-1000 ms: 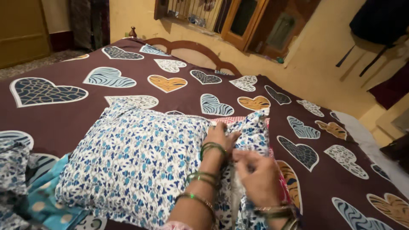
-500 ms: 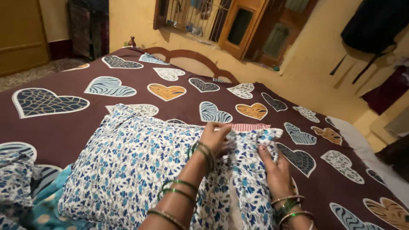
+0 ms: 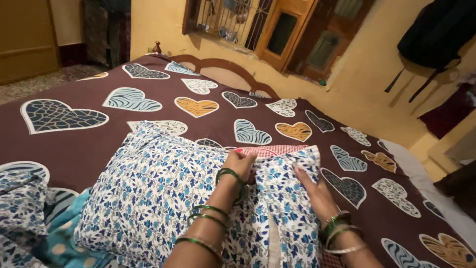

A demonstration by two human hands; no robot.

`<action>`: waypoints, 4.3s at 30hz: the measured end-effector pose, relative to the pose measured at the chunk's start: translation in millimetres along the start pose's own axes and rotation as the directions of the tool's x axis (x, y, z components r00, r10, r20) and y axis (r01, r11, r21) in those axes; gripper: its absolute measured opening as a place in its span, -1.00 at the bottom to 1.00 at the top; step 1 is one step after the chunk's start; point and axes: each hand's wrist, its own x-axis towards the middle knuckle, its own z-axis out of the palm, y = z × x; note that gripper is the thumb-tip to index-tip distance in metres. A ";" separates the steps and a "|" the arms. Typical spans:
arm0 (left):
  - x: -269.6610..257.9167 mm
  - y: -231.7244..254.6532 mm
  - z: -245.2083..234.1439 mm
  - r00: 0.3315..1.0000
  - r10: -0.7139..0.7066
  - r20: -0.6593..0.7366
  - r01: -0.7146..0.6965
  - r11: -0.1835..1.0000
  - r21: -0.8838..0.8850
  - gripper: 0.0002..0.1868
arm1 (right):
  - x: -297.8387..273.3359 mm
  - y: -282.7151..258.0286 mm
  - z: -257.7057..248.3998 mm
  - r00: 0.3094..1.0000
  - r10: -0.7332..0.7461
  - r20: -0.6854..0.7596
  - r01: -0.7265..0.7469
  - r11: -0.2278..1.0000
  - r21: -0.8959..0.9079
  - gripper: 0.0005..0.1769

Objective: The person puts pillow cases onto two pillows by hand on a bed.

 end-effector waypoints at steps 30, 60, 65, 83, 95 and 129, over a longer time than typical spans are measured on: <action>-109.1 73.5 12.5 0.921 -0.027 0.389 0.031 1.000 -0.004 -0.61 | -35.0 65.2 -19.0 0.993 -0.111 -0.033 0.111 0.994 -0.024 -0.21; -102.5 -71.8 7.1 0.970 0.226 0.091 -0.236 0.965 0.115 -0.52 | -106.8 -45.2 112.4 0.743 -0.634 0.214 0.595 0.480 -0.644 -0.19; -138.1 -59.0 5.7 0.950 0.276 0.145 -0.292 0.951 0.105 -0.63 | -74.4 -18.4 98.2 0.937 -0.319 0.140 0.334 0.707 -0.624 -0.21; -242.2 -32.2 5.5 0.888 0.247 0.387 -0.363 0.895 0.262 -0.52 | -145.7 50.2 -25.2 0.873 -0.482 -0.068 0.469 0.870 -0.154 -0.44; -146.5 -41.2 50.0 0.987 0.137 0.086 -0.090 0.906 -0.413 -0.52 | -157.0 64.7 5.0 0.553 -0.802 -0.225 0.695 0.593 -0.407 -0.31; -160.4 -5.4 62.1 0.869 -0.154 0.470 0.166 0.986 0.015 -0.60 | -112.3 116.7 26.7 0.905 -0.415 -0.093 0.413 0.910 -0.041 -0.19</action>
